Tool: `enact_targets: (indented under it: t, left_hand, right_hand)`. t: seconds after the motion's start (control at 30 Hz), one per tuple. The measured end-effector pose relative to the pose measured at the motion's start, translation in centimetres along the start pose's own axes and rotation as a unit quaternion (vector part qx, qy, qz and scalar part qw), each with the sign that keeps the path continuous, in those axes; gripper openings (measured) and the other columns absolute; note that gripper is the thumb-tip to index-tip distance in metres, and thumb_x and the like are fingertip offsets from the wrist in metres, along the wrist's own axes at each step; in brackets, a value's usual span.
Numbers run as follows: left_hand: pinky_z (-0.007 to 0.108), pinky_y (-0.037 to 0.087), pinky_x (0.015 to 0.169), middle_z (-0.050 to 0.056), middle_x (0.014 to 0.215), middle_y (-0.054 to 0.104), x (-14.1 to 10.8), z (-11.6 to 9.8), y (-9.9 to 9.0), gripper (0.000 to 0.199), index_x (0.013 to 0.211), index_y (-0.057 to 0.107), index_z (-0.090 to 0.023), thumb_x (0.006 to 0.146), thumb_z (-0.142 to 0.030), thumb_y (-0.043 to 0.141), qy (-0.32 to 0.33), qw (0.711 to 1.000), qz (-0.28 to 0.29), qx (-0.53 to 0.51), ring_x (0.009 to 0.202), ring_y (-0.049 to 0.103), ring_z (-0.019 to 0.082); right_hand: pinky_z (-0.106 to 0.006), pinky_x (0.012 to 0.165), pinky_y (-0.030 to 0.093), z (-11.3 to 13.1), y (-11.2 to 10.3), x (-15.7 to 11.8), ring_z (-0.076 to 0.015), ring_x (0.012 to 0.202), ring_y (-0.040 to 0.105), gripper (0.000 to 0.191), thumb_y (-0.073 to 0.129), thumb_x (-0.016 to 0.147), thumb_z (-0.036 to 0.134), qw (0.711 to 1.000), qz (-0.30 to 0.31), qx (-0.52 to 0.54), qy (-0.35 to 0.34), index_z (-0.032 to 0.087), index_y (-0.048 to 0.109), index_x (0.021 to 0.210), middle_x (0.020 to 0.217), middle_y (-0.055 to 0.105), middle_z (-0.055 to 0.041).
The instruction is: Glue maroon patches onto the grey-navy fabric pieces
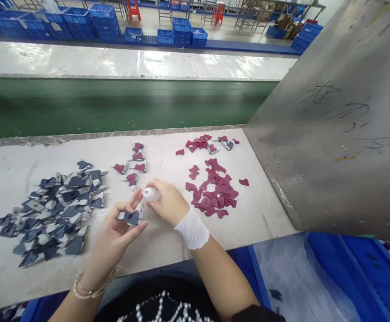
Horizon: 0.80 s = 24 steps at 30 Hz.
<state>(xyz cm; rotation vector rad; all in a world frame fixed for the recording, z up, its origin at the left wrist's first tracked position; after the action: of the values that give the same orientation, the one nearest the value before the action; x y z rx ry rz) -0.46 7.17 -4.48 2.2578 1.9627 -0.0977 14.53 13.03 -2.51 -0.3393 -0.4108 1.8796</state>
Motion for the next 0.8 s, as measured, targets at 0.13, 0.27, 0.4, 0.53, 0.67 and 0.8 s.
enact_targets:
  t: [0.13,0.27,0.4,0.53,0.67,0.8]
  left_hand:
    - [0.038,0.052,0.097,0.010,0.143,0.049,-0.6,0.4,-0.1,0.027,0.090,0.051,-0.022,0.082,-0.032,0.074,-0.005,0.993,-0.006,0.115,0.125,0.057,0.027]
    - [0.026,0.052,0.064,0.004,0.107,0.059,-2.0,0.9,-0.7,0.028,0.091,0.053,-0.021,0.079,-0.033,0.076,-0.024,0.990,-0.010,0.141,0.080,0.063,0.016]
    - [0.025,0.050,0.061,-0.001,0.088,0.057,-2.5,1.0,-0.2,0.029,0.091,0.053,-0.022,0.078,-0.028,0.078,-0.063,0.989,0.061,0.122,0.068,0.058,0.012]
    - [0.029,0.055,0.068,-0.002,0.084,0.058,-2.5,0.8,0.7,0.038,0.092,0.054,-0.022,0.071,-0.027,0.085,-0.087,0.991,0.078,0.062,0.069,0.061,0.014]
    - [0.029,0.058,0.071,-0.001,0.092,0.057,-2.5,0.5,1.2,0.033,0.092,0.054,-0.022,0.075,-0.026,0.081,-0.060,0.995,0.064,0.037,0.075,0.063,0.014]
    - [0.027,0.058,0.070,0.001,0.096,0.056,-2.3,0.6,1.7,0.026,0.094,0.054,-0.022,0.080,-0.023,0.076,0.001,0.998,0.028,0.062,0.080,0.063,0.014]
  right_hand:
    - [-0.039,0.096,0.047,-1.2,-1.3,-0.8,-0.0247,0.107,0.062,0.042,0.073,0.077,0.010,0.997,-0.024,-0.065,0.014,0.021,0.060,0.115,0.115,0.068,-0.0064]
    - [-0.050,0.100,0.042,-3.2,-5.6,-2.5,-0.0304,0.110,0.058,0.029,0.066,0.085,0.016,0.985,-0.087,-0.133,0.067,0.017,0.061,0.114,0.112,0.065,-0.0134]
    - [-0.048,0.093,0.048,-5.0,-7.9,-2.3,-0.0260,0.101,0.062,0.016,0.065,0.087,0.016,0.977,-0.092,-0.159,0.112,0.015,0.065,0.103,0.100,0.066,-0.0088]
    - [-0.043,0.085,0.053,-4.8,-7.8,-1.8,-0.0217,0.086,0.066,0.010,0.065,0.085,0.012,0.980,-0.072,-0.136,0.124,0.017,0.069,0.093,0.088,0.070,-0.0052]
    - [-0.045,0.081,0.055,-2.9,-7.6,-3.2,-0.0240,0.082,0.069,0.012,0.064,0.087,0.019,0.987,-0.063,-0.078,0.128,0.019,0.071,0.096,0.088,0.073,-0.0078]
    - [-0.040,0.083,0.059,-0.5,-6.0,-5.8,-0.0223,0.088,0.073,0.012,0.065,0.089,0.028,0.993,-0.006,0.025,0.116,0.021,0.066,0.098,0.095,0.075,-0.0062]
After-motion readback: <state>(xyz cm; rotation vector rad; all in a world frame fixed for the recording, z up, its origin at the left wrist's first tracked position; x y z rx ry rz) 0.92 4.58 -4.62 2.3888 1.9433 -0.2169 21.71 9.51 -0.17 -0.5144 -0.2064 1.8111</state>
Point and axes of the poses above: each hand's wrist, its own x-axis towards the middle knuckle, its own y-axis out of the palm, z = x × y, the point moved 4 cm from there along x, towards the middle knuckle
